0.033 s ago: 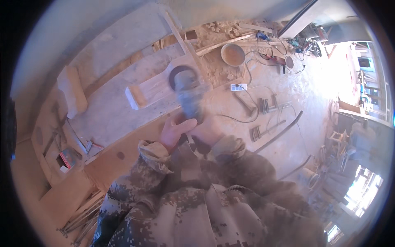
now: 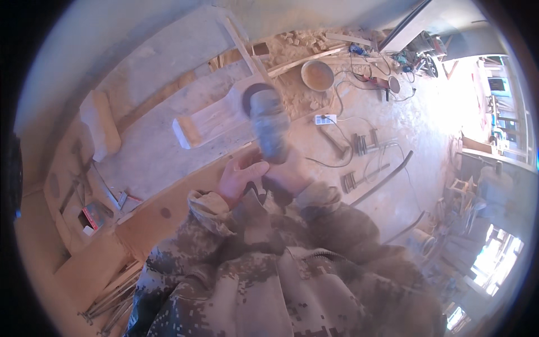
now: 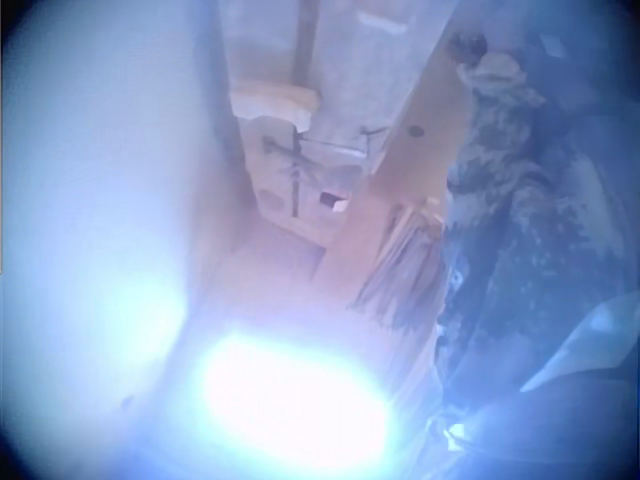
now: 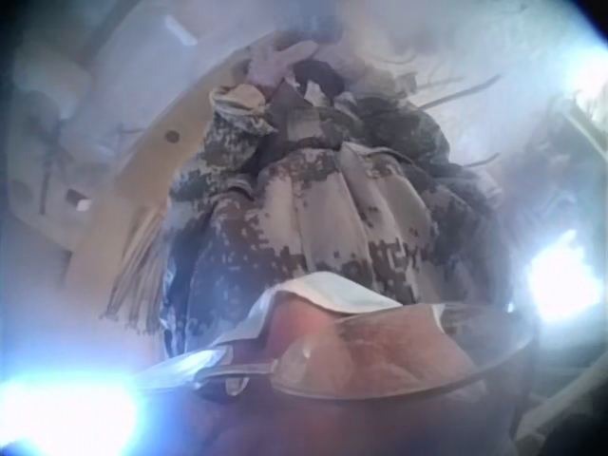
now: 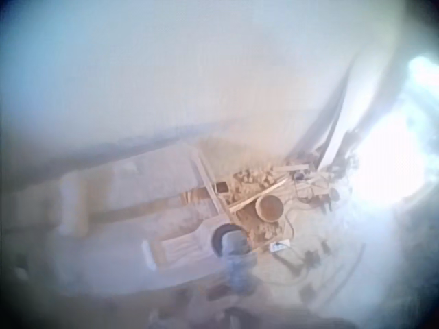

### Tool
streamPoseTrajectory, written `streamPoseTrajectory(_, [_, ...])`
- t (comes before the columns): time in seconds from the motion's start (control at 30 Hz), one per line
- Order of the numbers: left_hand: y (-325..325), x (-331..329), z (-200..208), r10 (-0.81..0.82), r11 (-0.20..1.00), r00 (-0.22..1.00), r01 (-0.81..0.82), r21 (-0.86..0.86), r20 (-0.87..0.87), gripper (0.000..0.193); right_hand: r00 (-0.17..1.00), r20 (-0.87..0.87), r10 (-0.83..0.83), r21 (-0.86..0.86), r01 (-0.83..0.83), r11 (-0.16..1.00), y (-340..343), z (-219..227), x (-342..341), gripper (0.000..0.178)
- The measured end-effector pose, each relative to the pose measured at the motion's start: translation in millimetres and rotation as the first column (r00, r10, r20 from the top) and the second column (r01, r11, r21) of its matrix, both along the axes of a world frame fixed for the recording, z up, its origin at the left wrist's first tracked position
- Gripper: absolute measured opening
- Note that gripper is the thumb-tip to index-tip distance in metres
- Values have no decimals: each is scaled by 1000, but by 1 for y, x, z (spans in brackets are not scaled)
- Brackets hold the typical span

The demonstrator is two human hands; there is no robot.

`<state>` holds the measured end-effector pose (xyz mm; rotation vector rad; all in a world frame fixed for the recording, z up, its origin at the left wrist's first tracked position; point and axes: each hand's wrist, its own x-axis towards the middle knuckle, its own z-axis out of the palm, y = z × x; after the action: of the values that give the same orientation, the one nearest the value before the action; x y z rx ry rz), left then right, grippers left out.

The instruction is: The person uses an angle grinder to smooth and shape a rectangular wooden block on a workbench. They hold the block with the left hand and operate the grinder with the right hand, moving the tool along the edges and faces of the wood.

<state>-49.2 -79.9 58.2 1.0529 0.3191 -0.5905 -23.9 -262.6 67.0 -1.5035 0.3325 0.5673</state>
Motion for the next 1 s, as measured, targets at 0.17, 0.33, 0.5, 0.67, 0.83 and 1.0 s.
streamPoseTrajectory(0.17, [33, -4, -12, 67, 995, 972, -47, 93, -225, 41, 974, 95, -204, -20, 206, 978, -86, 13, 24, 29])
streamPoseTrajectory(0.33, [60, 18, -59, 321, 946, 838, -304, 111, -442, 61, 900, 22, -436, 62, 434, 899, -127, 12, 34, 27])
streamPoseTrajectory(0.5, [38, 56, -98, 413, 907, 694, -373, 196, -590, 80, 820, -84, -566, 58, 571, 819, -174, -2, 34, 28])
streamPoseTrajectory(0.67, [4, 124, -98, 568, 820, 629, -491, 294, -532, 77, 735, -210, -644, 66, 668, 741, -250, -22, 19, 28])
streamPoseTrajectory(0.83, [45, 178, -163, 584, 812, 665, -470, 347, -466, 72, 617, -280, -735, 16, 769, 639, -302, -42, -5, 23])
streamPoseTrajectory(1.0, [89, 175, -226, 410, 839, 871, -244, 487, -270, 62, 581, -326, -746, 7, 790, 613, -334, -51, -26, 22])
